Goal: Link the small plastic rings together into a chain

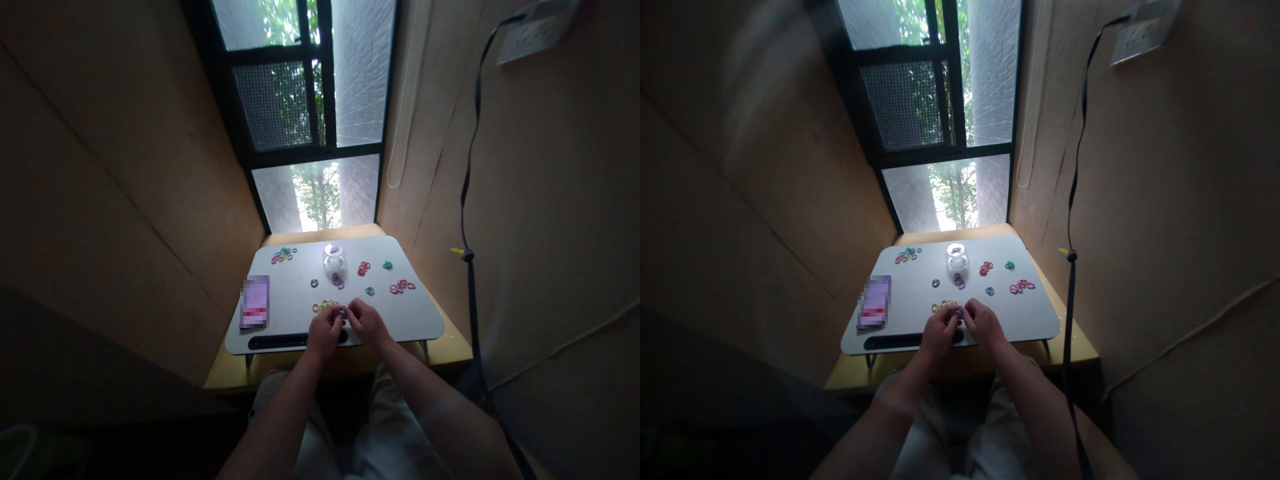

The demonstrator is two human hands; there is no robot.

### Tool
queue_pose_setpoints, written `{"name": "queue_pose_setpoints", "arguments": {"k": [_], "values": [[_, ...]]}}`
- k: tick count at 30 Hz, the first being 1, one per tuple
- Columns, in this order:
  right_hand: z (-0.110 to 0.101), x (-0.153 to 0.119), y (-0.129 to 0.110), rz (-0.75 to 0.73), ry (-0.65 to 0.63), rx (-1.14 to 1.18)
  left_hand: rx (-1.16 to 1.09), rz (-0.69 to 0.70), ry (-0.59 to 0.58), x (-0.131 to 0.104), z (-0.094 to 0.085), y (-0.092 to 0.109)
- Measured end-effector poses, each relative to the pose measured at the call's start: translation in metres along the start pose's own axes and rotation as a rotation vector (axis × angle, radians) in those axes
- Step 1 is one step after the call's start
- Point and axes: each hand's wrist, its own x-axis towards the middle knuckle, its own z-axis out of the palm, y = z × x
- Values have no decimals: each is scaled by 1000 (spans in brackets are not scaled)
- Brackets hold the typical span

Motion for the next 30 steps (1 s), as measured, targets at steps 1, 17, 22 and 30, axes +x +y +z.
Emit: {"name": "queue_pose_setpoints", "arguments": {"k": [1,17,22,30], "values": [[0,0,0,-2,-1,3,4,-1,11,0,0,1],[2,0,1,-10,-4,-48,35,33,75,0,0,4],[3,0,2,-19,-7,-61,51,43,60,1,0,3],[2,0,1,-21,-19,-80,85,64,66,0,-1,7]]}}
